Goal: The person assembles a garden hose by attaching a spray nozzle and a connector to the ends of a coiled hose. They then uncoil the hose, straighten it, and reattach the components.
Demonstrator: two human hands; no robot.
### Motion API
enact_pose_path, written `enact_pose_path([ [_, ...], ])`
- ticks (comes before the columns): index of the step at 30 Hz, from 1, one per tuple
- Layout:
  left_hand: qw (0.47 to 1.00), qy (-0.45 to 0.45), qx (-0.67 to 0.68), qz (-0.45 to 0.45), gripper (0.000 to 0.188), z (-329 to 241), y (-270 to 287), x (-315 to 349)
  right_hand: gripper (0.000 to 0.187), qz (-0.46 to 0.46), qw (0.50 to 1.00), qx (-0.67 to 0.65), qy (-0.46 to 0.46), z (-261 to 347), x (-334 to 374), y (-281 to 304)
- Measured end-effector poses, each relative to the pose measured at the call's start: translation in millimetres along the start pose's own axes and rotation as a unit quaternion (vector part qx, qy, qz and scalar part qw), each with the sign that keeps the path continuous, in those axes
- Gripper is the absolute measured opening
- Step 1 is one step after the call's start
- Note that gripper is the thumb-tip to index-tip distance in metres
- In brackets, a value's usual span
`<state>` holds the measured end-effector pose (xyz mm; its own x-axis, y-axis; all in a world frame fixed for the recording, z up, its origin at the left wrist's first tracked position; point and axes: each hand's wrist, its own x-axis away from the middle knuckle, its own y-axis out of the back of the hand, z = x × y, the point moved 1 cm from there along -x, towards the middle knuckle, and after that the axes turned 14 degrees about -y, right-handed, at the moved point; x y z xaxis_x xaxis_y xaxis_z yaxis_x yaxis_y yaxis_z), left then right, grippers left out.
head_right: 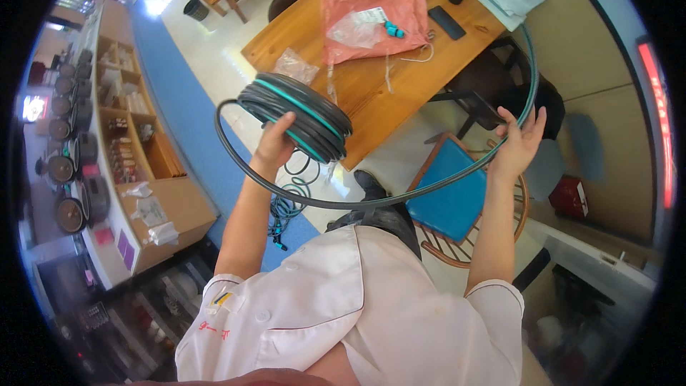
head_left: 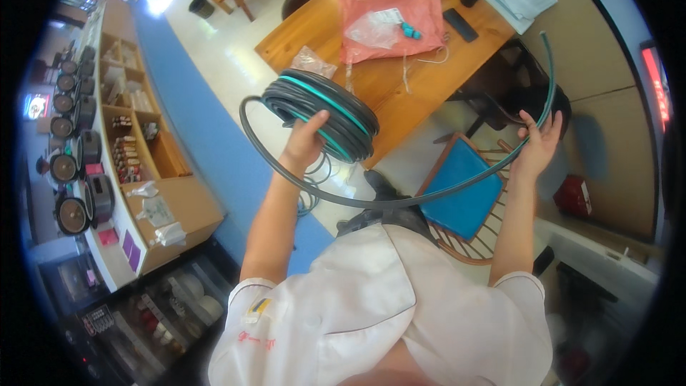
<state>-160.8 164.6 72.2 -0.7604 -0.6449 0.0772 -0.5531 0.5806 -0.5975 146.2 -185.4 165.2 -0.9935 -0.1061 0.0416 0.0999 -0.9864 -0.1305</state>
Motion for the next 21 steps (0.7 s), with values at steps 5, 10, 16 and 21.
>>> enact_pose_path([
  [5, 0.963, 0.091, -0.254, 0.008, 0.044, 91.2, -27.4, -56.3, 0.061, 0.016, 0.999, -0.051, -0.01, 55.8, 4.7, -4.8],
  [10, 0.827, 0.1, -0.55, 0.056, 0.048, 163.8, -63.2, -112.6, 0.043, 0.065, 0.988, -0.105, -0.088, 59.5, 11.9, -0.6],
  [16, 0.783, -0.041, -0.599, 0.162, 0.049, 170.0, -53.0, -102.1, 0.028, 0.045, 0.994, -0.093, -0.043, 53.1, -2.1, 15.4],
  [21, 0.636, -0.132, -0.704, 0.287, 0.063, 105.5, -24.4, -25.7, 0.029, 0.056, 0.985, -0.099, -0.129, 24.4, -19.9, -3.5],
])
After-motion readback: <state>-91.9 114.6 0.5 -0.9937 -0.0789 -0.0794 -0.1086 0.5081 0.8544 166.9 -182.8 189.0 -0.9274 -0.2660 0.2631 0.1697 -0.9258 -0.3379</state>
